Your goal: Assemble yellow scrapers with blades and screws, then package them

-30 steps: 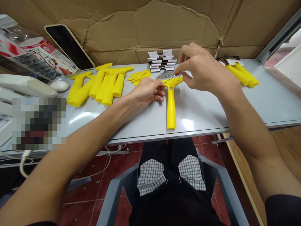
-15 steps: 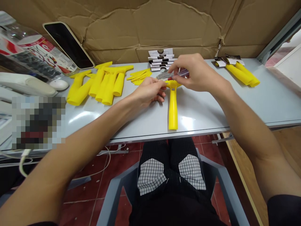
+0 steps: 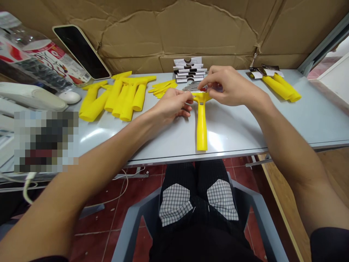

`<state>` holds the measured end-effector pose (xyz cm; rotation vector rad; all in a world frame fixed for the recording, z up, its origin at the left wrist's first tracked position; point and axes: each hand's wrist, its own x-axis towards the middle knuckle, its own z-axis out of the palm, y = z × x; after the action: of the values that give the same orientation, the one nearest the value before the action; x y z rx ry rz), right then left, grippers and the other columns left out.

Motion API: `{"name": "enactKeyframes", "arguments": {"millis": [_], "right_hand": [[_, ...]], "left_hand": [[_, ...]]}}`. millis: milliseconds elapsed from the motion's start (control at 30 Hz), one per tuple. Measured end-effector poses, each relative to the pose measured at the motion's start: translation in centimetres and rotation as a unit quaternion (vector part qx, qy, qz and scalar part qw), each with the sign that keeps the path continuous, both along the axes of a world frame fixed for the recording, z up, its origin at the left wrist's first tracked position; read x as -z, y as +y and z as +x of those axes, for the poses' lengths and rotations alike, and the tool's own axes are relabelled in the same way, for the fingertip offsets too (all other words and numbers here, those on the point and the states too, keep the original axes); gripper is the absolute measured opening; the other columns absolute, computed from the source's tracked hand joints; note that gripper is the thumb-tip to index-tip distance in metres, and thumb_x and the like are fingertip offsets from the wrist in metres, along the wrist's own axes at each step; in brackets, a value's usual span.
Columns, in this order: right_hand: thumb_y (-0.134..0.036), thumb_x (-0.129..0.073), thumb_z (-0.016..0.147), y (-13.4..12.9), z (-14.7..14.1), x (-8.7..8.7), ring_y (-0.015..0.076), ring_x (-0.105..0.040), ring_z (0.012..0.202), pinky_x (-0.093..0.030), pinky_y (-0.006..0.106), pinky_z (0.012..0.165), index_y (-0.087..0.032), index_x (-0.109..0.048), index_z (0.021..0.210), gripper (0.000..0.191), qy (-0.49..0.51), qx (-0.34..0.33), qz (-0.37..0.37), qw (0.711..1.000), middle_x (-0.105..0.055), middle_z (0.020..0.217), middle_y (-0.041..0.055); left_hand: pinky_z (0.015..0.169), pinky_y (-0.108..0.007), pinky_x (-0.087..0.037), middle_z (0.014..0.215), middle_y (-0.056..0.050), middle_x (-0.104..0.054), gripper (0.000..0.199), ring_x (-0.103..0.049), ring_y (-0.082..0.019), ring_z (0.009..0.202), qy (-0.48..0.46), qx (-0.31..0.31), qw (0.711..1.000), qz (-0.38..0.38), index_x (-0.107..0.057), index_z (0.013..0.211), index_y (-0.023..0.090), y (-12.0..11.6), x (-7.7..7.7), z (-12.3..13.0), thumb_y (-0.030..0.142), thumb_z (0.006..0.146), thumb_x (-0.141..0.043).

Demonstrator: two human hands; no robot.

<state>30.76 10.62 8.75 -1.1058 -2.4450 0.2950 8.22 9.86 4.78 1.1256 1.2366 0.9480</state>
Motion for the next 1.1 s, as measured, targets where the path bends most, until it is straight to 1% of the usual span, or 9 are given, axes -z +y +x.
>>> {"name": "enactKeyframes", "arguments": {"millis": [100,200,300,400,600,733,900,1100], "right_hand": [[-0.044,-0.074,0.094,0.1,0.4,-0.3,0.0297,-0.065,0.093,-0.05,0.042,0.08,-0.035,-0.087,0.111,0.023,0.011,0.005,0.002,1.0,-0.074,0.1,0.0074],[-0.042,-0.075,0.093,0.4,0.6,-0.1,0.0284,-0.064,0.09,-0.049,0.042,0.081,-0.033,-0.087,0.111,0.023,0.011,-0.002,0.004,1.0,-0.074,0.1,0.0074],[-0.041,-0.075,0.092,0.6,0.5,0.2,0.0281,-0.064,0.09,-0.049,0.042,0.081,-0.032,-0.086,0.112,0.024,0.004,-0.007,0.003,1.0,-0.074,0.101,0.0081],[-0.041,-0.075,0.093,0.7,0.5,0.3,0.0284,-0.064,0.092,-0.05,0.042,0.082,-0.033,-0.086,0.112,0.024,0.001,-0.006,-0.004,1.0,-0.075,0.1,0.0076],[-0.041,-0.078,0.093,1.0,0.7,0.6,0.028,-0.065,0.092,-0.049,0.041,0.081,-0.032,-0.087,0.106,0.019,0.01,-0.009,-0.007,1.0,-0.075,0.099,0.0077],[-0.038,-0.075,0.096,0.9,0.7,0.6,0.0276,-0.066,0.093,-0.048,0.04,0.081,-0.03,-0.088,0.111,0.021,-0.014,-0.008,0.012,1.0,-0.076,0.1,0.0083],[-0.036,-0.07,0.1,0.7,0.7,0.3,0.0275,-0.067,0.095,-0.049,0.04,0.086,-0.026,-0.087,0.121,0.029,-0.042,-0.007,0.032,0.999,-0.077,0.105,0.01],[-0.032,-0.069,0.101,0.6,0.6,0.2,0.0269,-0.067,0.093,-0.048,0.041,0.087,-0.027,-0.088,0.121,0.028,-0.057,-0.004,0.041,0.998,-0.077,0.106,0.0101]], "left_hand": [[0.054,-0.027,-0.056,0.076,-0.002,-0.071,0.024,-0.062,-0.014,0.055,0.027,-0.023,0.999,0.007,-0.066,0.095,0.023,0.8,0.0,-0.7,0.015,0.084,-0.085],[0.053,-0.027,-0.054,0.076,-0.003,-0.071,0.022,-0.063,-0.015,0.055,0.045,-0.041,0.998,0.016,-0.066,0.095,0.023,1.4,-0.1,-1.3,0.016,0.085,-0.083],[0.05,-0.025,-0.052,0.075,-0.004,-0.07,0.021,-0.064,-0.015,0.056,0.049,-0.037,0.998,0.021,-0.065,0.093,0.024,1.6,-0.1,-1.5,0.017,0.084,-0.083],[0.051,-0.024,-0.054,0.074,-0.004,-0.069,0.024,-0.065,-0.016,0.057,0.046,-0.032,0.998,0.025,-0.064,0.091,0.024,1.5,-0.2,-1.4,0.018,0.081,-0.085],[0.051,-0.026,-0.054,0.073,-0.004,-0.068,0.026,-0.064,-0.016,0.057,0.039,-0.031,0.998,0.025,-0.061,0.088,0.024,1.5,-0.1,-1.4,0.015,0.079,-0.083],[0.052,-0.028,-0.056,0.075,-0.005,-0.069,0.026,-0.065,-0.016,0.057,0.048,-0.035,0.998,0.023,-0.06,0.087,0.024,1.6,0.0,-1.4,0.017,0.081,-0.085],[0.05,-0.026,-0.054,0.076,-0.004,-0.07,0.019,-0.066,-0.016,0.057,0.063,-0.036,0.997,0.024,-0.062,0.087,0.023,1.7,0.1,-1.4,0.013,0.083,-0.079],[0.049,-0.025,-0.053,0.077,-0.006,-0.071,0.019,-0.066,-0.016,0.056,0.054,-0.039,0.998,0.016,-0.064,0.084,0.021,1.8,0.3,-1.4,0.014,0.081,-0.082]]}}
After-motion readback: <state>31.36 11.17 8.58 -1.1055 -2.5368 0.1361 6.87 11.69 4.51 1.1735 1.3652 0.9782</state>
